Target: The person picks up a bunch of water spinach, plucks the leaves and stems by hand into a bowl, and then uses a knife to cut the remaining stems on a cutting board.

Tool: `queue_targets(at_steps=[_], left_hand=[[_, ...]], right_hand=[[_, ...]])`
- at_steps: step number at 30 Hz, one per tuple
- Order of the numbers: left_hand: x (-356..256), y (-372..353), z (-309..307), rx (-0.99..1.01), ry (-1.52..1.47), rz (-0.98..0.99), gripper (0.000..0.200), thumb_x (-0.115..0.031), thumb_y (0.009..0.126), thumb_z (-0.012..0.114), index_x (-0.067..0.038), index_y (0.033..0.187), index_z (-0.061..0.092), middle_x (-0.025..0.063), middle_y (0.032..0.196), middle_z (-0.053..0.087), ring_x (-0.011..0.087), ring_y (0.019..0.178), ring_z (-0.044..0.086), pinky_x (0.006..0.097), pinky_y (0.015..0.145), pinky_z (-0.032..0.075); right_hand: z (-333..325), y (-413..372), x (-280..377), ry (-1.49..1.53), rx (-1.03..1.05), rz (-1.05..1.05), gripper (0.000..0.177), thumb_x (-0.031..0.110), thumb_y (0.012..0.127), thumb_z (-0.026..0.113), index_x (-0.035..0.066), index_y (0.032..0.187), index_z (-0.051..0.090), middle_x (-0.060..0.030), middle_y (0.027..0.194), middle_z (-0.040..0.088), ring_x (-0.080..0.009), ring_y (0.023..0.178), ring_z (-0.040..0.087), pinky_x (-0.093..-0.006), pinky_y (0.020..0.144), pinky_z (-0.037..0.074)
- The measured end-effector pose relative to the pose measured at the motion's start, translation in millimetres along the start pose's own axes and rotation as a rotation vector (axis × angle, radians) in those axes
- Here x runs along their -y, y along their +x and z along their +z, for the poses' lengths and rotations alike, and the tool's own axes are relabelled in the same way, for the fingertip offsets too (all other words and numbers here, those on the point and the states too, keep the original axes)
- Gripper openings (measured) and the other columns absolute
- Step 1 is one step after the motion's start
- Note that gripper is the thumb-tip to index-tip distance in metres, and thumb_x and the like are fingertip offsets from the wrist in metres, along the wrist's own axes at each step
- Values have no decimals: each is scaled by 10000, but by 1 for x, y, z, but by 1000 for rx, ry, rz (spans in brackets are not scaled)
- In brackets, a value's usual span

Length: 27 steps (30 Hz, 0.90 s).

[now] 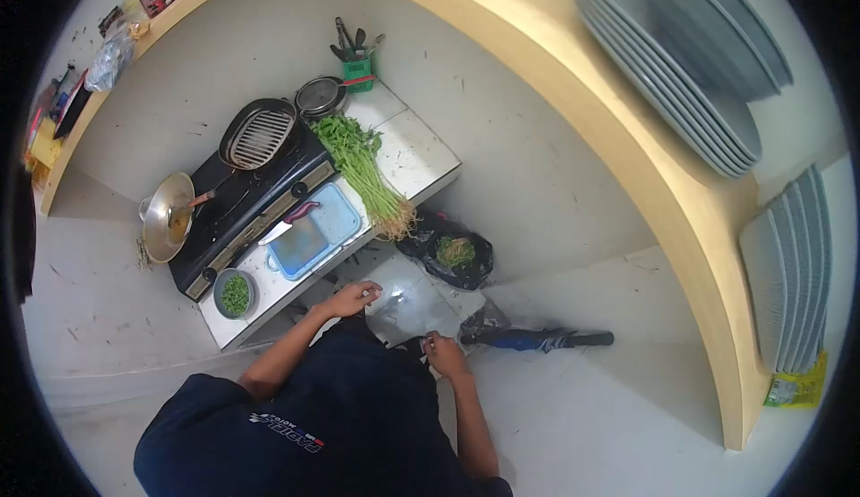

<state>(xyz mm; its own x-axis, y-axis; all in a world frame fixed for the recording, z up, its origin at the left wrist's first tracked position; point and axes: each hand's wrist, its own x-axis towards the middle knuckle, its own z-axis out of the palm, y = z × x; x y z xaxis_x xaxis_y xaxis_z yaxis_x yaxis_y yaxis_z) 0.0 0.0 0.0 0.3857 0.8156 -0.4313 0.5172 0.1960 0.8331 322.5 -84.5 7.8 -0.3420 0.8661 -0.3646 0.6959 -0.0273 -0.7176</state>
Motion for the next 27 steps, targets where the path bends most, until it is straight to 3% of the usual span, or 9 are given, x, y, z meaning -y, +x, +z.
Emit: queue_targets(at_steps=[2, 5, 6, 10, 13, 18, 22, 27], left_hand=[[9, 4, -6, -34, 78, 113, 381, -336, 1041, 559, -48, 1282, 616, 139, 1066, 708, 249, 909, 700, 390, 795, 546], [27, 2, -50, -62, 14, 87, 406, -355, 1043, 550, -32, 1282, 609, 130, 1024, 702, 231, 868, 685, 383, 798, 540], [32, 2, -60, -56, -31, 70, 430, -381, 1047, 538, -29, 1283, 612, 117, 1056, 695, 200, 892, 663, 373, 815, 533], [51, 0, -106, -72, -162, 35, 428, -380, 1056, 529, -49, 1318, 598, 87, 1185, 675, 165, 986, 638, 326, 835, 519], [55, -14, -134, -103, -403, -26, 420, -364, 1063, 519, -53, 1338, 584, 77, 1191, 678, 158, 989, 642, 299, 842, 511], [103, -20, -175, -105, -430, -25, 386, -352, 1072, 498, -62, 1307, 598, 67, 1182, 681, 154, 967, 640, 315, 837, 528], [119, -29, -191, -170, -452, -66, 350, -332, 1072, 508, -65, 1268, 619, 65, 1131, 697, 157, 932, 661, 295, 777, 519], [135, -28, -199, -174, -521, -131, 385, -371, 1077, 488, -71, 1287, 606, 59, 1182, 684, 163, 976, 649, 312, 849, 524]], right_hand=[[-7, 2, 4, 50, -20, -17, 328, 241, 958, 624, -20, 1156, 639, -241, 978, 731, -409, 918, 712, -471, 838, 551], [15, 23, 36, 34, -51, 34, 308, 225, 960, 619, -22, 1142, 647, -236, 961, 732, -407, 908, 713, -475, 823, 552], [20, 27, 43, -9, -64, 44, 302, 225, 964, 620, -5, 1157, 658, -212, 966, 742, -374, 859, 729, -450, 789, 571], [37, 64, 72, -7, -47, 95, 282, 217, 954, 622, 1, 1129, 669, -233, 964, 727, -400, 877, 712, -465, 801, 555], [48, 93, 94, 12, -101, 76, 278, 216, 956, 617, -1, 1122, 672, -238, 971, 722, -397, 873, 709, -462, 806, 552], [57, 144, 150, 71, -155, 97, 253, 195, 961, 602, -8, 1091, 676, -245, 979, 713, -408, 902, 698, -470, 827, 540], [64, 167, 163, 35, -159, -25, 227, 156, 967, 585, -13, 1086, 681, -243, 1016, 706, -421, 917, 687, -469, 835, 536], [54, 187, 173, 53, -127, -1, 224, 149, 969, 595, -21, 1084, 684, -234, 1030, 710, -400, 906, 695, -459, 826, 541]])
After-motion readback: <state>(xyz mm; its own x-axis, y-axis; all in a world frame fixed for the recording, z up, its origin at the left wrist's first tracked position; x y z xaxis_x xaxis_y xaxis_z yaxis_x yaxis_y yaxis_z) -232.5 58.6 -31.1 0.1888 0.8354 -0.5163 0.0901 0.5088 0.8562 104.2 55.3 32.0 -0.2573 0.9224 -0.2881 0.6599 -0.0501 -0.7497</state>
